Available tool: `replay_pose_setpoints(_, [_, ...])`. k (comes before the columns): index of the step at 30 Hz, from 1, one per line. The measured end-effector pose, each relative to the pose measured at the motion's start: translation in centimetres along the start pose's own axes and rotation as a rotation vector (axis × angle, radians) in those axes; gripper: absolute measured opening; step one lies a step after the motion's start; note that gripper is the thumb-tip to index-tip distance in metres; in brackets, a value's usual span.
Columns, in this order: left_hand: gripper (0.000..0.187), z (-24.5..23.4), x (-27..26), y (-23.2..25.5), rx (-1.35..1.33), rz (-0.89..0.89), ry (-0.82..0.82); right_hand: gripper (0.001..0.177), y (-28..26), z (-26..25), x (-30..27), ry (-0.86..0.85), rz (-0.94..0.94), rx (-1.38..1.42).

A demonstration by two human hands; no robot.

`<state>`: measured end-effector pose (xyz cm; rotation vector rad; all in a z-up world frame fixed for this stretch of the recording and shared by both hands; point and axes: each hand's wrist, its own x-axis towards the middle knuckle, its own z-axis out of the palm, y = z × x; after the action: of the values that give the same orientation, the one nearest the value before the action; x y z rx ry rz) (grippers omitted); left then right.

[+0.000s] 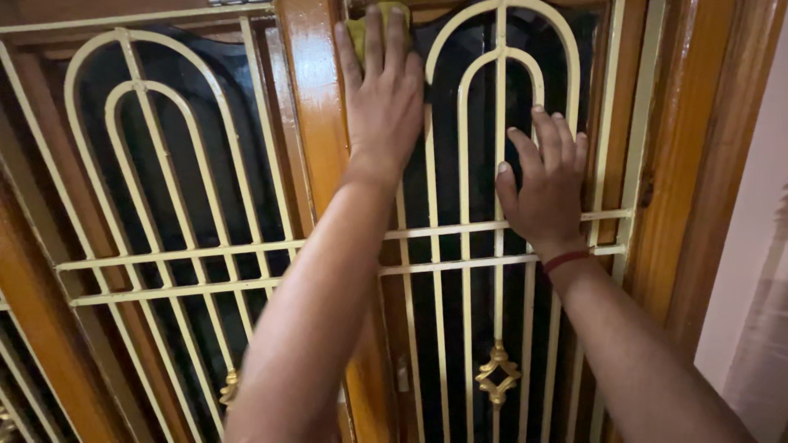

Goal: The person wipes the gold-painted metal grilles on a wooden window using a yellow cloth. They systematically clean the vertical bars, horizontal crossbars, and decorative elements, moving from the upper sections downward across both window panels.

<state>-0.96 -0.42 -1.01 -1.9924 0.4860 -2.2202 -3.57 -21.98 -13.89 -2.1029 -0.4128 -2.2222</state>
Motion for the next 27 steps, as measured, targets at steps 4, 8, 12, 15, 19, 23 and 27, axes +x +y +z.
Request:
replay_pose_setpoints(4, [0.072, -1.4, -2.9, -0.5, -0.058, 0.121, -0.14, 0.044, 0.4, 0.3, -0.1, 0.008, 0.003, 0.008])
replay_pose_setpoints(8, [0.077, -2.2, -3.3, -0.9, 0.111, 0.223, -0.156, 0.045, 0.3, 0.3, 0.1, 0.012, 0.0, -0.001])
replay_pose_setpoints(12, [0.071, -1.3, -0.8, 0.2, 0.242, 0.162, -0.163, 0.048, -0.1, 0.1, 0.2, 0.007, 0.009, 0.009])
replay_pose_setpoints(15, [0.073, -0.7, 0.0, 0.8, 0.349, 0.131, -0.094, 0.049, -0.1, -0.1, -0.1, 0.0, 0.014, 0.011])
replay_pose_setpoints(19, [0.071, -0.9, 0.0, 0.7, 0.344, 0.139, -0.071, 0.049, 0.2, -0.1, 0.1, 0.005, 0.009, 0.025])
replay_pose_setpoints(23, [0.071, -2.6, -1.6, 1.0, 0.315, 0.211, -0.186, 0.051, 0.1, 0.0, 0.1, 0.012, 0.013, 0.038])
replay_pose_setpoints(27, [0.075, -4.3, -4.2, 1.3, 0.298, 0.281, -0.309, 0.052, 0.0, -0.1, 0.1, 0.012, 0.013, 0.033])
